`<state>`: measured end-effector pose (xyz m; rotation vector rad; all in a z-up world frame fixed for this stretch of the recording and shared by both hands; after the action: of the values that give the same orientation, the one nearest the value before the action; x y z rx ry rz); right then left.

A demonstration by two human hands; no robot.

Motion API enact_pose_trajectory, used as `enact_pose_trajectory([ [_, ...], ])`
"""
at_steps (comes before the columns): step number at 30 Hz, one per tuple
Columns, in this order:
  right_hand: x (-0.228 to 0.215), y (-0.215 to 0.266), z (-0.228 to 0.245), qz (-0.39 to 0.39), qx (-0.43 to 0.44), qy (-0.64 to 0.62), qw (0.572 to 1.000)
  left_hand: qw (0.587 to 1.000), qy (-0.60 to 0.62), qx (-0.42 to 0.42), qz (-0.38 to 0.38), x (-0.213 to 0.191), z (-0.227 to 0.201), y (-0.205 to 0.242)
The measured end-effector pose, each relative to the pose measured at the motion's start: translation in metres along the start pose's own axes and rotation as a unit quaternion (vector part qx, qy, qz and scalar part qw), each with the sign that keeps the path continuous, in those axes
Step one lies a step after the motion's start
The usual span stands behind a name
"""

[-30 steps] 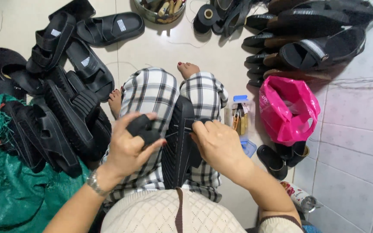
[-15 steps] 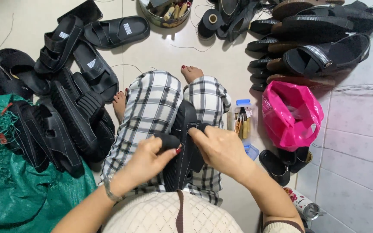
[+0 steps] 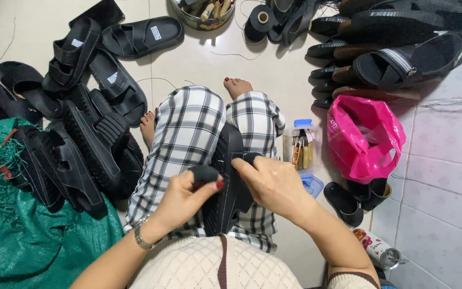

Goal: Hand-stitching the sole of a black shoe using a needle and thread while sitting on the floor.

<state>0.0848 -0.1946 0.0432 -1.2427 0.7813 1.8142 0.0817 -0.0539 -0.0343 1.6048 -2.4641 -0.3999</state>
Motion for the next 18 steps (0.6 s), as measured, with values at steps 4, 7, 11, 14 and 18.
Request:
enact_pose_trajectory([
  [4,0.000,-0.001,0.000,0.000,-0.010,-0.016,1.000,0.989,-0.008,0.042,-0.138,-0.027,-0.008,0.002],
  [7,0.002,-0.002,-0.001,-0.004,-0.016,-0.022,1.000,0.973,-0.100,0.117,-0.175,-0.031,-0.028,0.002],
  [11,0.003,0.000,-0.001,-0.014,-0.013,-0.006,1.000,0.956,-0.188,0.195,-0.113,-0.007,-0.037,0.008],
  [14,-0.009,0.004,0.006,-0.007,0.002,0.012,1.000,0.953,-0.183,0.239,-0.041,0.004,-0.053,0.016],
  [18,-0.051,0.032,0.008,0.059,0.048,0.050,0.996,0.947,-0.220,0.231,-0.034,-0.009,-0.055,0.012],
])
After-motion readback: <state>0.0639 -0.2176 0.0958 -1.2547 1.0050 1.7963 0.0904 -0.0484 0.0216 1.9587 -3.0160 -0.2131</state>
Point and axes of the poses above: each hand's wrist, its own y-axis away from the middle knuckle, its own x-axis out of the palm, z = x × y, the point moved 10 cm from there along -y, towards the middle knuckle, and after that the axes turned 2 degrees about -x, right-handed, at the moved point
